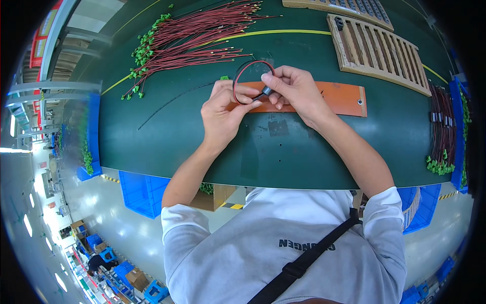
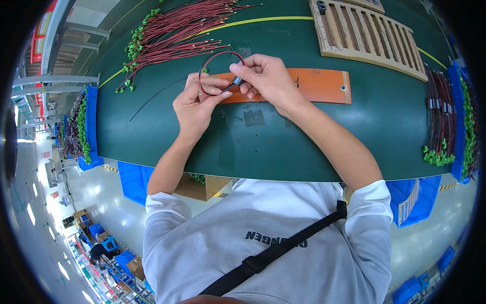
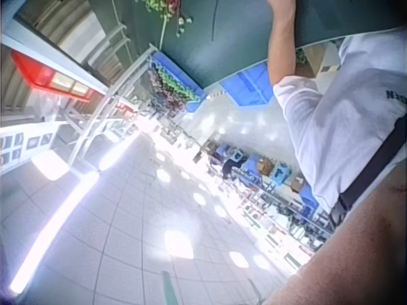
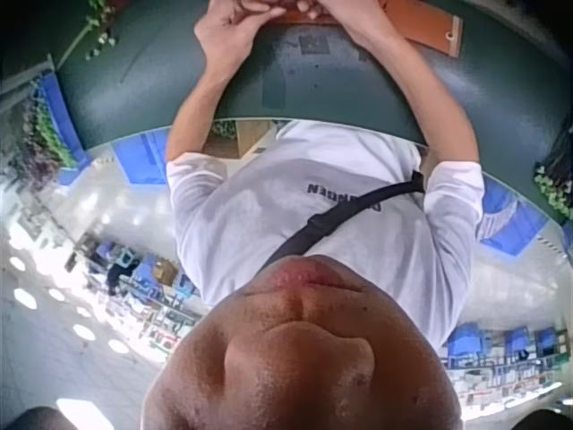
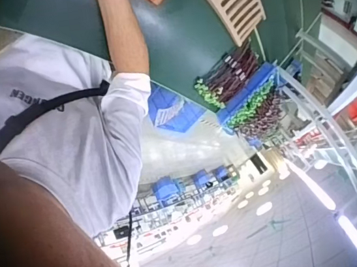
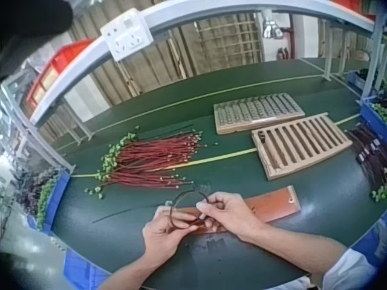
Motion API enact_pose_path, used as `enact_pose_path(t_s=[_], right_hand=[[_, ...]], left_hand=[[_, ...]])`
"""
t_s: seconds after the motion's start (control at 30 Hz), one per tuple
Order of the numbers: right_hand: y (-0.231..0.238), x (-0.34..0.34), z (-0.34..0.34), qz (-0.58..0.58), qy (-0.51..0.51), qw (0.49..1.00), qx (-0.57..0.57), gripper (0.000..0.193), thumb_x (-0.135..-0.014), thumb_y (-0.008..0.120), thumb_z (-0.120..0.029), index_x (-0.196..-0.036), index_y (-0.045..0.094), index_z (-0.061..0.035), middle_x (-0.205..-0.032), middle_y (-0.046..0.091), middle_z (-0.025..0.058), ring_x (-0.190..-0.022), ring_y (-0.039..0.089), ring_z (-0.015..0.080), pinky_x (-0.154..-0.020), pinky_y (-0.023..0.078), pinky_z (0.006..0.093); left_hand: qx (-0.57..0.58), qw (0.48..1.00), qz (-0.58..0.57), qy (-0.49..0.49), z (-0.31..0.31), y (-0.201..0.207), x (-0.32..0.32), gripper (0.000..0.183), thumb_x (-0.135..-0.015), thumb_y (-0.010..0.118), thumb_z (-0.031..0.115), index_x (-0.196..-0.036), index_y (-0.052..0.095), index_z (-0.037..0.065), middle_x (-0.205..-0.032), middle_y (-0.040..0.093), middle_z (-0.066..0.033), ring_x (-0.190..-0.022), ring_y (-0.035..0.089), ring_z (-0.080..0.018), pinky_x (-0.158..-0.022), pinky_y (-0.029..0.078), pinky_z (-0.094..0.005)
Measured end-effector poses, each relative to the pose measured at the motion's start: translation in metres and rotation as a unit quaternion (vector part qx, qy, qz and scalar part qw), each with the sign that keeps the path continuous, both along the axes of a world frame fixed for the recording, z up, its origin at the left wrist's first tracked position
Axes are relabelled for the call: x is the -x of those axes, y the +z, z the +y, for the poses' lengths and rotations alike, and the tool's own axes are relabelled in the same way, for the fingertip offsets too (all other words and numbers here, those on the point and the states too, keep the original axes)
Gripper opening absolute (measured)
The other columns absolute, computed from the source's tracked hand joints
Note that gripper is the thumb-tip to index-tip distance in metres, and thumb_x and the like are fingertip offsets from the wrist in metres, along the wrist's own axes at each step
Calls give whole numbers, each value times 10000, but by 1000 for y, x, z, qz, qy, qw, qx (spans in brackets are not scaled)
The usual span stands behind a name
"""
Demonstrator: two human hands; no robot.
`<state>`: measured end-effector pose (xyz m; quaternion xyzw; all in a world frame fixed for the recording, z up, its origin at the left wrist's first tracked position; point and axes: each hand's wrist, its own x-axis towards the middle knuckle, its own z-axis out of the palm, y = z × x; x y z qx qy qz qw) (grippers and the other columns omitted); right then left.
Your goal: The person assembles electrical wires by inserting a black cylindrical component onto the ends of red and black wires. They then place the assembled wires into a wooden slatted rack on the table.
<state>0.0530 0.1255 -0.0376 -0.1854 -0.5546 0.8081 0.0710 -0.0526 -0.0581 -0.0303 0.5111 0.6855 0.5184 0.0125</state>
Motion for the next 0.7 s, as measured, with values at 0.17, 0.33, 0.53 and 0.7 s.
enact_pose_path(t_s=[0.17, 0.33, 0.53, 0.7], right_hand=[[0, -5, -9, 56, -67, 996, -31, 259, -996, 697, -227, -1050, 658, 23, -771, 678, 39, -633, 632, 72, -516, 503, 216], [-1, -10, -9, 99, -98, 990, -22, 188, -1022, 643, -158, -1082, 655, 21, -784, 687, 51, -687, 658, 87, -549, 526, 239], [21, -29, 0, 118, -102, 888, -432, 150, -1001, 635, -122, -1085, 649, 1, -914, 713, 121, -763, 714, 223, -638, 564, 353], [37, -52, 33, 155, -211, 814, -518, 137, -1013, 611, -121, -1069, 683, -19, -995, 715, 120, -828, 704, 252, -755, 553, 333]], left_hand=[[-32, 997, -67, 19, 26, -5, -8, 139, -774, 797, -101, -879, 735, -34, -1151, 704, -124, -1009, 681, -193, -852, 585, -315], [-31, 999, -25, 4, 32, -5, -5, 185, -792, 798, -87, -950, 712, -40, -1136, 722, -138, -939, 712, -192, -837, 594, -296], [64, 998, -11, 16, 34, 19, -24, 499, -864, 775, 35, -1327, 591, 68, -1107, 749, -158, -933, 757, -235, -832, 599, -323], [138, 986, 92, -19, 41, 10, -14, 394, -890, 756, 80, -1271, 668, 28, -1116, 741, -185, -954, 751, -254, -834, 595, -316]])
